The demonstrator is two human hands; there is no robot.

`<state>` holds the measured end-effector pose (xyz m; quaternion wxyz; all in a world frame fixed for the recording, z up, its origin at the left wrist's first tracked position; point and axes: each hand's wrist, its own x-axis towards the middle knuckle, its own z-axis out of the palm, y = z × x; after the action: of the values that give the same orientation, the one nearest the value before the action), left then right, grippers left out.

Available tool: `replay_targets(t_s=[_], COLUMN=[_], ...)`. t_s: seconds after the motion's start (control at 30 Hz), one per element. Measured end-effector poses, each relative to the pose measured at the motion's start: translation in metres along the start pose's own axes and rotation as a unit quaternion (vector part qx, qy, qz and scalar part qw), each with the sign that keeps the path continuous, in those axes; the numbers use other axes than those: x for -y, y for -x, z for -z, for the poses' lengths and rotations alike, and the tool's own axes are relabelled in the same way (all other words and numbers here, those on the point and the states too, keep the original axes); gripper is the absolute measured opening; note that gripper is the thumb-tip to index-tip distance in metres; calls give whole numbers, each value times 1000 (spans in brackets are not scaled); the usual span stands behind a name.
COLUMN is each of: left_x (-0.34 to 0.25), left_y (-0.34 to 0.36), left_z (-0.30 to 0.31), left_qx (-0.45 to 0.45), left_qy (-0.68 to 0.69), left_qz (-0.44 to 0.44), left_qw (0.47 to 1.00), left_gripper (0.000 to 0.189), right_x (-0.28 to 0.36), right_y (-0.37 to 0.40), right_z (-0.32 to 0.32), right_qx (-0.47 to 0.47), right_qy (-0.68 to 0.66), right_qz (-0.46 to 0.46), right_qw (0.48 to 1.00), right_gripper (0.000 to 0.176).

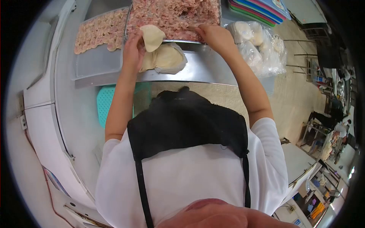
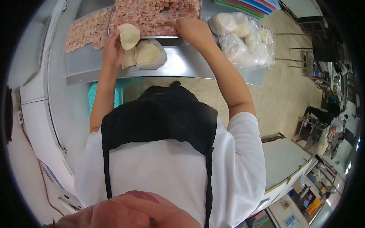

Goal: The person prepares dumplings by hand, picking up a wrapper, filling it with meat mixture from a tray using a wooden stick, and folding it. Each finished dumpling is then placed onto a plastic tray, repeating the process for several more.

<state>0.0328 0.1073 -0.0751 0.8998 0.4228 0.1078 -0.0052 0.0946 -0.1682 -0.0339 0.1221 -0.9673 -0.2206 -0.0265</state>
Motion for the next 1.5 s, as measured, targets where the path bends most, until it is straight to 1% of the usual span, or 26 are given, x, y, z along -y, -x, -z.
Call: replay_targets(t_s=[0.03, 0.13, 0.2, 0.33, 0.43, 0.53, 0.57, 0.6, 0.63, 0.67, 0.77, 0.87, 0.93, 0.97, 1.0, 1.1, 1.13, 1.23, 1.27, 1.37, 1.47, 1.5], left_x=[-2, -9, -15, -23, -25, -30, -33, -37, -40, -40, -41, -44, -45, -44, -44, -38, -35, -31, -32, -30, -36, -41], left_y=[-2, -7, -10, -16, -14, -9, -6, -3, 0, 2, 8, 21, 27, 31, 37, 45, 47, 53, 52, 38, 22, 20], left_z=[0, -6, -5, 1, 12, 21, 26, 27, 28, 31, 39, 37, 40, 41, 41, 34, 32, 24, 23, 32, 50, 56], left_qx=[-8, -18, -8, 21, 44, 11, 11, 11, 12, 24, 47, 61, 87, 86, 87, 111, 122, 159, 172, 139, 87, 63], left_qy=[7, 26, 41, -28, 2, -15, -17, -17, -17, -9, 6, 9, 17, 10, 3, -36, -51, -66, -47, 14, 100, 111], left_qz=[5, 22, 33, 48, 64, 103, 103, 103, 102, 103, 106, 104, 94, 89, 83, 56, 45, 22, 25, 36, 47, 48], left_qw=[1000, 999, 999, 998, 997, 995, 994, 995, 995, 994, 993, 993, 992, 992, 993, 992, 990, 985, 984, 989, 990, 991], left_gripper=[21, 19, 19, 27, 28, 29, 28, 28, 28, 28, 28, 27, 25, 25, 25, 24, 24, 19, 21, 24, 26, 28], right_x=[4, 3, 15, 47, 50, 48, 49, 62, 74, 89, 95, 112, 130, 141, 153, 183, 190, 207, 206, 203, 197, 191], right_y=[4, 9, 16, 22, 24, 28, 32, 36, 41, 45, 46, 47, 50, 53, 54, 51, 48, 39, 38, 34, 36, 36], right_z=[2, 1, -4, -7, -28, -41, -45, -32, -21, -17, -31, -34, -32, -32, -31, -24, -27, -21, -21, -27, -36, -44], right_qx=[-8, 25, 8, 0, -47, -106, -62, -19, 24, -10, -60, -76, -80, -82, -93, -62, -69, -89, -88, -99, -75, -70], right_qy=[-21, -114, -69, 32, -13, -130, -235, -335, -429, -516, -640, -671, -657, -649, -643, -662, -671, -668, -682, -716, -695, -675], right_qz=[-16, -77, -100, -131, -131, -87, -157, -222, -283, -295, -271, -268, -256, -250, -246, -229, -225, -233, -239, -215, -221, -233], right_qw=[1000, 990, 993, 991, 990, 982, 957, 915, 858, 804, 717, 687, 705, 714, 719, 711, 703, 701, 686, 656, 680, 697], right_gripper=[34, 33, 32, 32, 34, 33, 31, 29, 27, 22, 20, 19, 19, 20, 23, 28, 29, 25, 21, 20, 19, 20])
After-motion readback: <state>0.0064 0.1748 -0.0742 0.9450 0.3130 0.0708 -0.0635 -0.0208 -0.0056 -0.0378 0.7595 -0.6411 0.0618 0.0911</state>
